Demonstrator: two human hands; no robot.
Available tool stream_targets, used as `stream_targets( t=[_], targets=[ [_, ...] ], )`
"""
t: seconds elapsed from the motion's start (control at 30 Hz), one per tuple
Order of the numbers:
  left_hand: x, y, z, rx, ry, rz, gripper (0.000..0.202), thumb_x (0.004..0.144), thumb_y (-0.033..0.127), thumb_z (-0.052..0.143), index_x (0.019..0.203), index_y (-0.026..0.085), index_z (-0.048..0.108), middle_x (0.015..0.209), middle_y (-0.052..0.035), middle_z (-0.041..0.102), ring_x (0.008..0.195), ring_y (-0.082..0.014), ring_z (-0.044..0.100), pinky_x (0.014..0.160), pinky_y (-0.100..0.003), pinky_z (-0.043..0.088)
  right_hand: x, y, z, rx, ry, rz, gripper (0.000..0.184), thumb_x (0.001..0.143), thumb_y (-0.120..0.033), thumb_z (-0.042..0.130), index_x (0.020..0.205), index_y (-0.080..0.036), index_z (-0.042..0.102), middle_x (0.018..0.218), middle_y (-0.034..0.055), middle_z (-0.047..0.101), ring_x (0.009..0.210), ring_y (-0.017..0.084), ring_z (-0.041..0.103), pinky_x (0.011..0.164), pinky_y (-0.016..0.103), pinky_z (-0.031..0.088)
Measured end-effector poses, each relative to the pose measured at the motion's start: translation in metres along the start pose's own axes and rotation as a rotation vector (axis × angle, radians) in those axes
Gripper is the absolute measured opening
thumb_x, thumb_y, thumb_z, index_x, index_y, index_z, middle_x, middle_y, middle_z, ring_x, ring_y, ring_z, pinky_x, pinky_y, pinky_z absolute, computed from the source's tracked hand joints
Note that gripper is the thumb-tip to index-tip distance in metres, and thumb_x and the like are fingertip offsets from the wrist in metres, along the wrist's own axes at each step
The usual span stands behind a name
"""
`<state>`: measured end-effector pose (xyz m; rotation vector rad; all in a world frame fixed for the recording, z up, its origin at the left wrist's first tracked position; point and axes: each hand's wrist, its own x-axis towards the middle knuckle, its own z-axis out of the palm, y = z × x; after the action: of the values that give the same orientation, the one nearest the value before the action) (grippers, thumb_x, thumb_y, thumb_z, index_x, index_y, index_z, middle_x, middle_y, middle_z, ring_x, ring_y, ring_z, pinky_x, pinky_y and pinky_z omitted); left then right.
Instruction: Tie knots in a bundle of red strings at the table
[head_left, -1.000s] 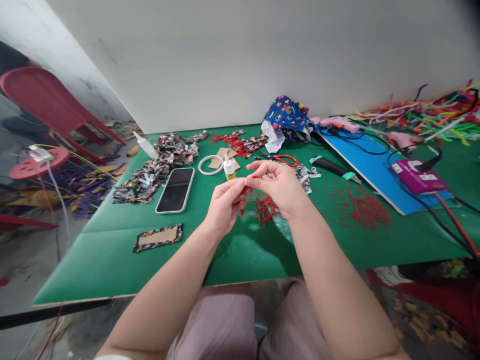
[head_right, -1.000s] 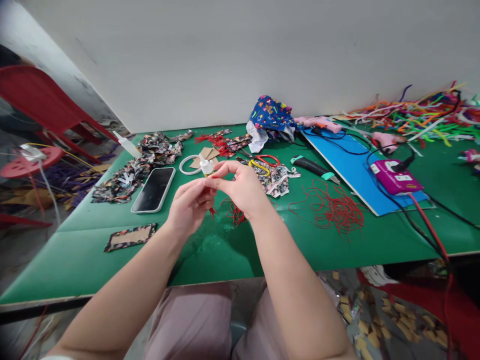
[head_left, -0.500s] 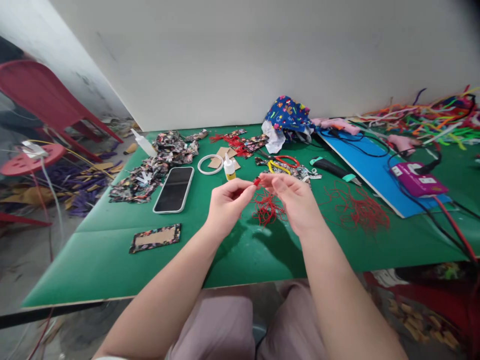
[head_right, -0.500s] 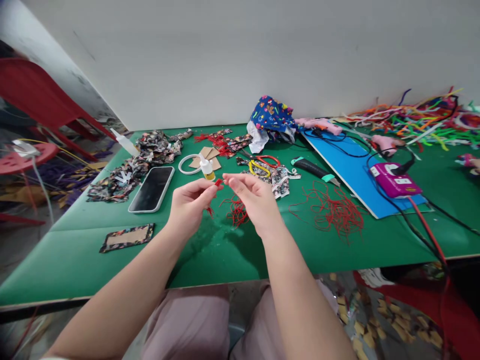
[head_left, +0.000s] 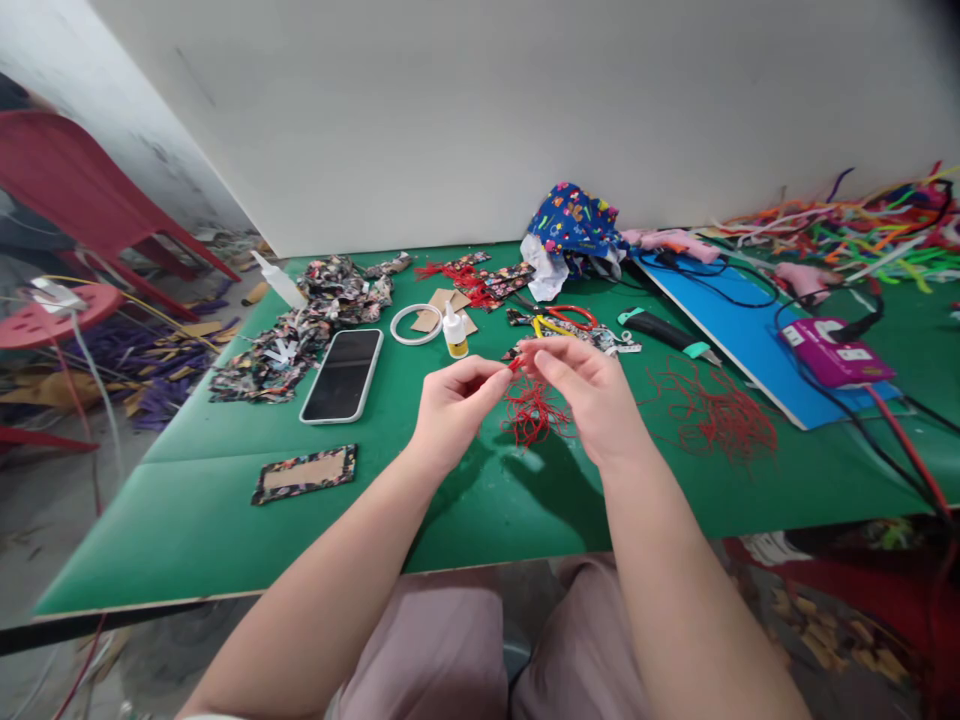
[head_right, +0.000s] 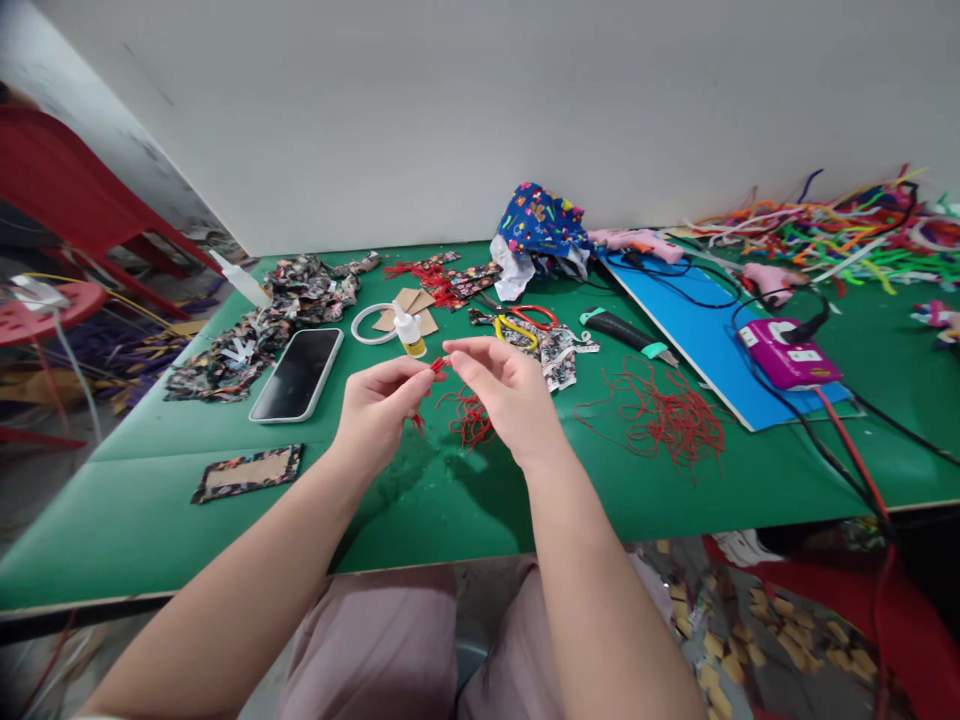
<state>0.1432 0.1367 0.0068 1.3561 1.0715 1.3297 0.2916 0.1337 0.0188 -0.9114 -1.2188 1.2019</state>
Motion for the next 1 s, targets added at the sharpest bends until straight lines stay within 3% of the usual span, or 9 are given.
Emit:
stream_targets(
  t=[0.3,0.57,0.73,0.87,1.0],
  targets=[
    [0.000,-0.001,0.001,0.004,0.002,-0.005,0.019,0.072,0.037,0.070,0.070,0.019,0.071,0.056,0.0031,0.056,0.044,-0.0049,0.036,0.040,-0.019,0.027,0.001,0.004,-0.001,-0.116,0.023,0.001,0.010,0.072,-0.033,0.071,0.075,-0.024,0.070,0.073,-0.0017,0.071,0.069,0.013,0.064,0.066,0.027,0.051],
    [0.002,-0.002,0.001,-0.039,0.032,-0.037,0.021,0.070,0.039,0.071,0.070,0.018,0.071,0.053,0.0036,0.053,0.044,-0.0051,0.035,0.041,-0.020,0.027,0.002,-0.001,-0.010,-0.163,0.093,-0.046,0.013,0.074,-0.036,0.069,0.076,-0.023,0.070,0.075,-0.0003,0.071,0.073,0.015,0.065,0.072,0.031,0.051],
    [0.001,-0.003,0.001,-0.024,0.004,-0.032,0.020,0.071,0.038,0.070,0.070,0.018,0.070,0.052,0.0041,0.052,0.043,-0.0047,0.034,0.040,-0.019,0.026,0.001,-0.001,-0.009,-0.162,0.010,-0.015,0.013,0.075,-0.035,0.069,0.081,-0.024,0.071,0.078,-0.0004,0.072,0.072,0.014,0.065,0.068,0.029,0.051],
    [0.000,-0.003,0.001,0.045,-0.037,0.018,0.015,0.073,0.033,0.069,0.069,0.018,0.069,0.057,0.0028,0.057,0.049,-0.0063,0.042,0.044,-0.019,0.032,0.000,-0.001,-0.006,-0.194,-0.032,-0.023,0.010,0.076,-0.033,0.068,0.077,-0.023,0.069,0.075,-0.0016,0.070,0.068,0.012,0.063,0.065,0.026,0.049],
    [-0.001,-0.002,0.002,0.107,-0.086,0.084,0.010,0.073,0.027,0.069,0.068,0.018,0.069,0.063,0.0017,0.061,0.057,-0.0079,0.048,0.052,-0.020,0.037,0.001,0.000,-0.002,-0.163,0.069,-0.072,0.014,0.080,-0.036,0.063,0.078,-0.023,0.067,0.073,-0.0017,0.068,0.070,0.012,0.063,0.068,0.027,0.049]
  ],
)
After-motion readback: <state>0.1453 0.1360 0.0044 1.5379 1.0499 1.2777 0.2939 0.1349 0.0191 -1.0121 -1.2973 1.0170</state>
